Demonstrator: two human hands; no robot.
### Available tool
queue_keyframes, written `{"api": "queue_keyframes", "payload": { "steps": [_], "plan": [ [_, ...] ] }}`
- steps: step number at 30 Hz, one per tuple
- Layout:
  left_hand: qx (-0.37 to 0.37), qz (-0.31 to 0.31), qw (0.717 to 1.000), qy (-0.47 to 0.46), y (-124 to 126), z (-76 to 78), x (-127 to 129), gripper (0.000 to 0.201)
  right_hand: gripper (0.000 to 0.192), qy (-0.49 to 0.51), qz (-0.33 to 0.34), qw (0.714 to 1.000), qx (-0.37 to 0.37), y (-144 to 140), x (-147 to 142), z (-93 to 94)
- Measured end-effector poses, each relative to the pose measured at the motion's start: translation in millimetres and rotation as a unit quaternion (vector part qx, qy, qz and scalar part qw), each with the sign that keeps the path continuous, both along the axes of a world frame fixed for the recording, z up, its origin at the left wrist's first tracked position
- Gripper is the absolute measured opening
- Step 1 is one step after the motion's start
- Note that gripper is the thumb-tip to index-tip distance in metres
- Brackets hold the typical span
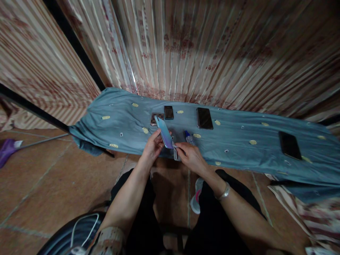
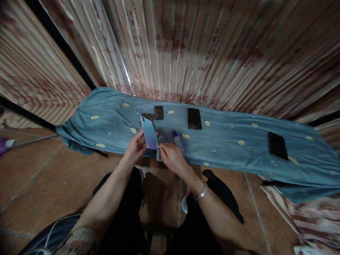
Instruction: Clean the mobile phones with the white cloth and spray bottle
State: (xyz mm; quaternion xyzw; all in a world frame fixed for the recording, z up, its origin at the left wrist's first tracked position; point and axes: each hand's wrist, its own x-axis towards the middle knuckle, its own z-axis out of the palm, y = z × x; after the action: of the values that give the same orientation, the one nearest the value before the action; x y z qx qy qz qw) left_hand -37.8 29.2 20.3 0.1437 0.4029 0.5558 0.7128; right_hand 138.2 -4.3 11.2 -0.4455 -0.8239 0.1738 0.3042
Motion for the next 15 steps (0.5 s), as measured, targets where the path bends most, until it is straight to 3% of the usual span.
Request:
{"api": "queue_keyframes", "payload": {
  "steps": [8,15],
  "plan": [
    [0.014,0.007,1.000,-0.005,4.1,-5.0,-8.7,0.039,0.025,-0.007,0.008,0.999,0.039,3.8,-9.3,-2.4],
    [0.016,0.018,1.000,0.012,3.1,-3.0,-13.2,0.034,0.023,0.005,0.024,0.997,0.074,2.0,-24.1,6.8]
  ]
}}
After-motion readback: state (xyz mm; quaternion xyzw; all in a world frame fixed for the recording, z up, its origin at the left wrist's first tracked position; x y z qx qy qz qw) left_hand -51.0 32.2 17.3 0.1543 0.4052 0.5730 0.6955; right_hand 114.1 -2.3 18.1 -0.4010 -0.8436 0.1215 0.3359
